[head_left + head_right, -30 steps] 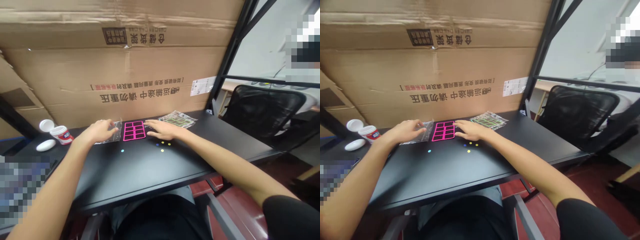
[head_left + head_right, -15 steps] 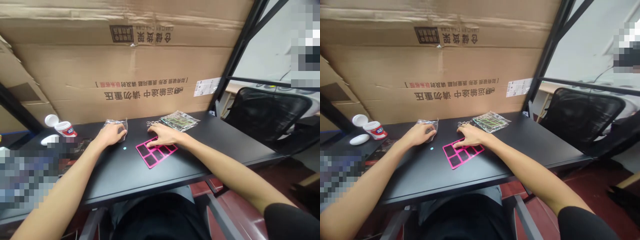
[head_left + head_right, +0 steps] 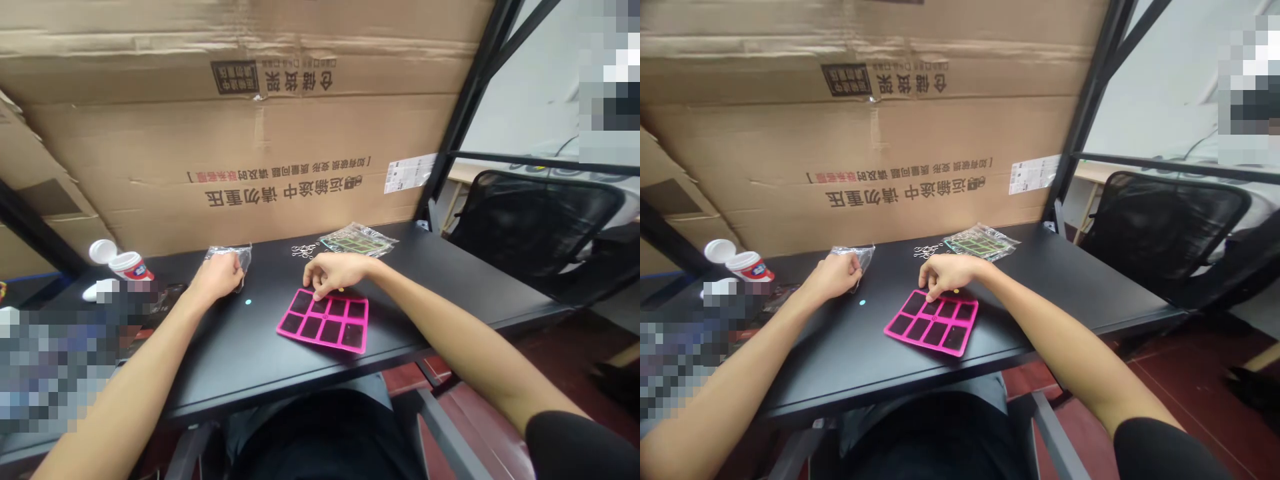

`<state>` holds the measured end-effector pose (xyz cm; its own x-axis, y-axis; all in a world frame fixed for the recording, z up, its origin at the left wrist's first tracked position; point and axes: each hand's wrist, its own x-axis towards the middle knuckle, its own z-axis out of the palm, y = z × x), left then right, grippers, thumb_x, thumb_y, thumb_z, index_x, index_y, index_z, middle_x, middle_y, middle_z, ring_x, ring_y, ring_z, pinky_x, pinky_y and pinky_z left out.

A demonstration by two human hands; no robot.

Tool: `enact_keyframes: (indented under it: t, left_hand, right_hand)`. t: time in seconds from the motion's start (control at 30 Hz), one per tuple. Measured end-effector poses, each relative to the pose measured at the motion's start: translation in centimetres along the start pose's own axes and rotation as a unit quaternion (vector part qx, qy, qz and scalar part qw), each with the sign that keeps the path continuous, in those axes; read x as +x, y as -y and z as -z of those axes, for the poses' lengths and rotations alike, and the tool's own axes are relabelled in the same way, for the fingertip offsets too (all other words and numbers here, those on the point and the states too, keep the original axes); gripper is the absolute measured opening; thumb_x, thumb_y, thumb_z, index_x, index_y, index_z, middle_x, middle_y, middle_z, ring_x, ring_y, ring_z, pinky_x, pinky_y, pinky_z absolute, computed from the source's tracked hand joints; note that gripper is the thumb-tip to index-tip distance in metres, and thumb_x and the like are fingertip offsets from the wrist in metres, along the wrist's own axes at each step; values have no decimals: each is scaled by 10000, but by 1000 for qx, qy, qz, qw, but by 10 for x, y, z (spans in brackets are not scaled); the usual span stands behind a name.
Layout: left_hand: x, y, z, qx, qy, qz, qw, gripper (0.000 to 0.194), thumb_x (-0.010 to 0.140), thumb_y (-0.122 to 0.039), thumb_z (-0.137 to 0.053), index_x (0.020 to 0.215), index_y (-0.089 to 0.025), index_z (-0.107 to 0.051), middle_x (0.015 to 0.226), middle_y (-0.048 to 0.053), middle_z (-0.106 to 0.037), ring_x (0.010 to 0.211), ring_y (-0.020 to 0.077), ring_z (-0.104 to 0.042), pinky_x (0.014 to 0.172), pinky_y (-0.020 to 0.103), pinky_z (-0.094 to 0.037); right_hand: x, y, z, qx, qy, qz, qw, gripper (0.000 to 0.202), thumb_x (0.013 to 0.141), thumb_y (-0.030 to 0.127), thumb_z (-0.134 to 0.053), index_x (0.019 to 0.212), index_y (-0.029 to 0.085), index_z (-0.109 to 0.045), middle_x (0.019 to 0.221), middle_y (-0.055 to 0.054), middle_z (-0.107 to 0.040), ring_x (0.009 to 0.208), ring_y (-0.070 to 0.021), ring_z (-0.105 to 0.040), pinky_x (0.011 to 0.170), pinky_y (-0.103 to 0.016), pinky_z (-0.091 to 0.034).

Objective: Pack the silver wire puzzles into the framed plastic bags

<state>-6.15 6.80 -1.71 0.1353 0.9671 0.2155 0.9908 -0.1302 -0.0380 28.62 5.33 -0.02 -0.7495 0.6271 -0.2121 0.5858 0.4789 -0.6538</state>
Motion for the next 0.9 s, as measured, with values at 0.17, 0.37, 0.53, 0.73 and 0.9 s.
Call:
enact_keyframes:
  t: [0.17,0.37,0.53,0.73,0.9]
  left_hand:
    - [-10,-22,9,3,-12,-48,999,298,902,-234,-625,1194,-277,-672,1007,76,-782,886,301,-752,790,363,-546]
    - [-15,-32,12,5,-11,-120,993,314,1026,-268,-482,1181,-326,-749,1198,82,-727,950,295,-730,803,385,-549]
    - [-15,-30,10,-4,6,-174,985,461,1061,-251,-409,1272,-364,-803,1205,92,-671,958,273,-720,792,372,-548]
    - [-14,-29,6,-35,6,-221,975,398,1073,-314,-453,1321,-334,-765,1192,79,-697,965,251,-722,768,345,-538]
    - [-13,-34,7,-75,-9,-240,968,258,1023,-346,-577,1183,-274,-766,1088,62,-748,996,247,-728,800,326,-538]
  right_hand:
    - [-10,5,5,38,24,-16,999,727,812,627,-856,1322,130,-712,923,-51,-791,650,-157,-631,598,-292,-488]
    - [-20,33,-9,-161,-38,-48,985,973,578,744,-972,1345,201,-721,1122,-86,-794,932,-273,-728,703,-316,-488]
    - [-14,42,-23,-143,7,-7,990,924,569,649,-1004,1332,234,-688,1116,-46,-753,927,-248,-703,695,-303,-477]
    - [-8,30,-19,-101,-19,29,994,707,562,507,-1029,1102,217,-676,1106,-25,-701,925,-220,-644,736,-288,-476]
    - [-12,13,-9,18,-109,119,987,465,763,428,-928,1050,217,-628,1001,-7,-719,845,-197,-654,724,-302,-512]
